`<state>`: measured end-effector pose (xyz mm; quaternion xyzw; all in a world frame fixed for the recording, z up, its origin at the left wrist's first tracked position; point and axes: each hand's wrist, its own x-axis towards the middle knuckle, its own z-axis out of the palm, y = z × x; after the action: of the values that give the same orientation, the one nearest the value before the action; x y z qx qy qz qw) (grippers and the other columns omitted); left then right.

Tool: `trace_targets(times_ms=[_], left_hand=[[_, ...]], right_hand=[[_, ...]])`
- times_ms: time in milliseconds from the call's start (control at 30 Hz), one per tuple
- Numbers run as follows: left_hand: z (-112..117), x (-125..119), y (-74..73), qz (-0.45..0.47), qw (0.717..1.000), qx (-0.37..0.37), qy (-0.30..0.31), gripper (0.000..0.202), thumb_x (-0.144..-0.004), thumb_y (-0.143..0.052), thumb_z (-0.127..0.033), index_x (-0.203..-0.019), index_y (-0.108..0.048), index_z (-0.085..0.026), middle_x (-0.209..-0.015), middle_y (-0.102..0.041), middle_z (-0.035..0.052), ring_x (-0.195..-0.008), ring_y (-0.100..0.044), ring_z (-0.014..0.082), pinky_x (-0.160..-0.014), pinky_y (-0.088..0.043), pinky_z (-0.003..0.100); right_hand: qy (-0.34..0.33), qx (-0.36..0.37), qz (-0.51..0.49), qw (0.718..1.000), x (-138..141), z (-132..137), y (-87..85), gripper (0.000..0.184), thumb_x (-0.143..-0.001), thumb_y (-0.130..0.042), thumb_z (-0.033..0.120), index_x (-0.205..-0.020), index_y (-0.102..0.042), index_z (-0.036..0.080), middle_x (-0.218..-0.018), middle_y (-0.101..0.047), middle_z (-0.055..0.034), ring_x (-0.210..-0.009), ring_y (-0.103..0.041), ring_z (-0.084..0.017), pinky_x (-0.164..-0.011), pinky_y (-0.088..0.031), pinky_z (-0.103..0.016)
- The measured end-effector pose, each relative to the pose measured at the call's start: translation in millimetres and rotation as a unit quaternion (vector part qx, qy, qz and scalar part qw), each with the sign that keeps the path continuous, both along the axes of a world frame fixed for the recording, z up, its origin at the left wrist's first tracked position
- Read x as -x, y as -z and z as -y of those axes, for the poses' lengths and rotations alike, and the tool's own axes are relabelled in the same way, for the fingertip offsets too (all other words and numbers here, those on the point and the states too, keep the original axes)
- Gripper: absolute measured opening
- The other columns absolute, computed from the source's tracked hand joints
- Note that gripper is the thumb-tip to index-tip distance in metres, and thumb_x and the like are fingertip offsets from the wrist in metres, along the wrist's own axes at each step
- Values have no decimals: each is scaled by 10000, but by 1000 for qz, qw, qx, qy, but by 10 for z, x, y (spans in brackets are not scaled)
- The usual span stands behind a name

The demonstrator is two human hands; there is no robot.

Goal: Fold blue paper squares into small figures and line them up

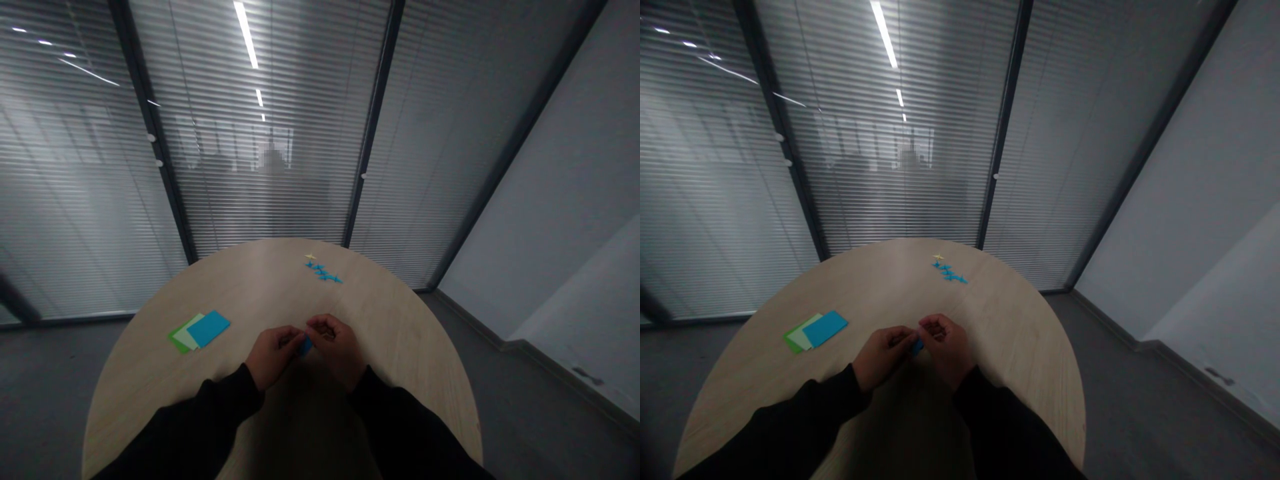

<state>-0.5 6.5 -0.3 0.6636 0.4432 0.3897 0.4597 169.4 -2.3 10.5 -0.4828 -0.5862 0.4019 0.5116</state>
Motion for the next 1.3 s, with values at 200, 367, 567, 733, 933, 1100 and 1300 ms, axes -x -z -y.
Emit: trace_targets(times_ms=[200, 367, 567, 733, 933, 1100, 1300], left_hand=[[-41, 8, 23, 66, 996, 25, -47, 374, -839, -630, -522, -836, -696, -154, -712, -674, 37, -623, -601, 164, -609, -479, 280], [-14, 5, 5, 89, 993, 31, -68, 411, -819, -640, -558, -837, -683, -150, -699, -667, 38, -605, -601, 161, -601, -490, 286], [29, 6, -67, 65, 995, 21, -68, 412, -810, -648, -551, -855, -708, -146, -678, -664, 31, -590, -577, 153, -574, -443, 269], [41, 4, -63, 69, 995, 28, -61, 421, -802, -662, -559, -841, -716, -143, -648, -643, 23, -586, -550, 149, -572, -419, 266], [60, -26, -81, 77, 995, 31, -59, 411, -812, -664, -544, -875, -729, -143, -681, -667, 33, -604, -551, 154, -594, -425, 278], [52, -40, -74, 93, 994, 39, -43, 411, -814, -675, -530, -930, -749, -143, -808, -727, 74, -697, -601, 178, -653, -443, 293], [50, -52, -66, 132, 990, 46, -25, 354, -803, -702, -500, -857, -736, -152, -788, -722, 60, -732, -624, 181, -712, -462, 297]], right_hand=[[-53, 72, -56, 994, -30, -46, 18, 354, -840, -634, 498, -919, -704, 160, -840, -681, -52, -695, -593, -151, -621, -480, -273], [-128, 110, -45, 985, -48, -50, 61, 366, -810, -691, 513, -867, -714, 152, -741, -642, -22, -662, -567, -136, -635, -446, -267], [-130, 126, -40, 983, -50, -29, 41, 361, -760, -748, 490, -864, -709, 146, -709, -625, -9, -615, -530, -125, -594, -398, -259], [-125, 108, -34, 986, -70, -31, 32, 337, -762, -743, 474, -825, -708, 145, -684, -612, -3, -606, -518, -123, -595, -388, -261], [-114, 116, -39, 986, -69, -26, 20, 299, -748, -745, 447, -773, -670, 158, -666, -604, 4, -594, -511, -122, -584, -379, -260], [-117, 100, -21, 988, -81, -36, 51, 291, -737, -759, 434, -727, -636, 170, -615, -565, 25, -560, -479, -112, -558, -362, -252], [-131, 105, -33, 985, -94, -19, 33, 344, -773, -739, 497, -774, -658, 163, -631, -574, 17, -570, -493, -114, -560, -366, -248]])
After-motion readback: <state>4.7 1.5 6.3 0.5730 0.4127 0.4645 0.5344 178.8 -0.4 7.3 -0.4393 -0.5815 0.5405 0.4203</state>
